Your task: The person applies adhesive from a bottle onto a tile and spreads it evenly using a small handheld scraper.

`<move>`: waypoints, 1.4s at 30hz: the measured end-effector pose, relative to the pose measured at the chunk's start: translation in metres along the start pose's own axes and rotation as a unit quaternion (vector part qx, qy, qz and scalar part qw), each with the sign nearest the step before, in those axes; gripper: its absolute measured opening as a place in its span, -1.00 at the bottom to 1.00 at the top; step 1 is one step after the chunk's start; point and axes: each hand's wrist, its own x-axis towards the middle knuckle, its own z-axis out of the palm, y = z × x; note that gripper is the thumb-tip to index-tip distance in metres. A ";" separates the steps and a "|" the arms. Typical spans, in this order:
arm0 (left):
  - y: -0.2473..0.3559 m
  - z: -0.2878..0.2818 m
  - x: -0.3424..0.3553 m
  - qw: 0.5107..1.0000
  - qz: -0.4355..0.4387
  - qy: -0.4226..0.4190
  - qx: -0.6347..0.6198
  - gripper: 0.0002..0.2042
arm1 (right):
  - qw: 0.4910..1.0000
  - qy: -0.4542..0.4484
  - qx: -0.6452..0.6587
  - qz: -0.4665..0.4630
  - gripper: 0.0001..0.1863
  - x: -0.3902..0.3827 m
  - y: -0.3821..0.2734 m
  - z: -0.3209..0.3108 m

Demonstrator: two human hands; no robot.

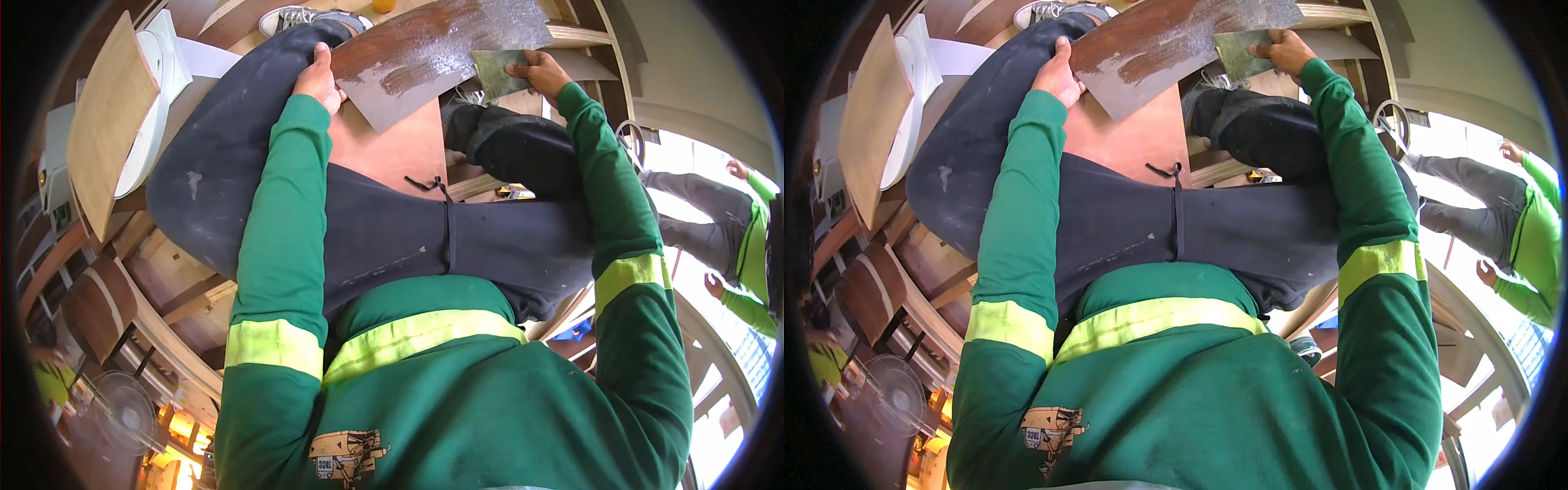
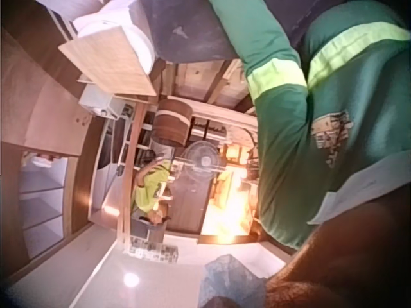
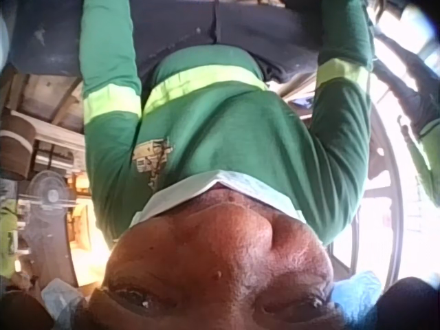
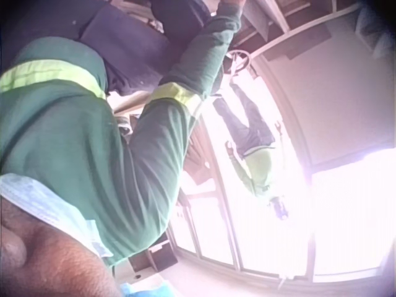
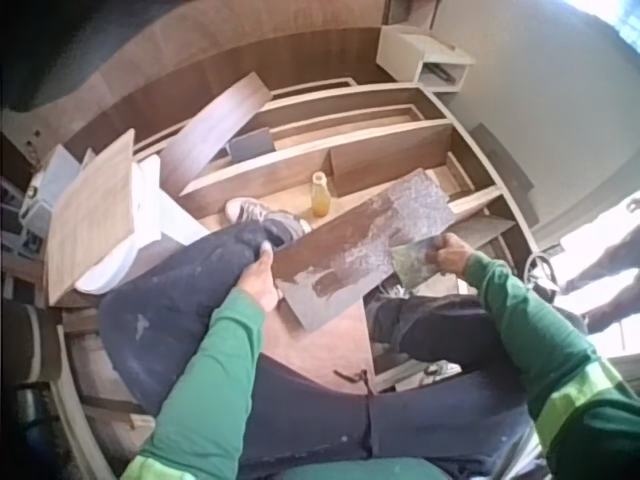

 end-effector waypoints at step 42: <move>-0.012 0.000 0.026 0.999 0.024 0.012 -0.022 -0.22 | 0.783 0.074 -0.546 -0.287 -0.42 -0.115 -0.060 0.112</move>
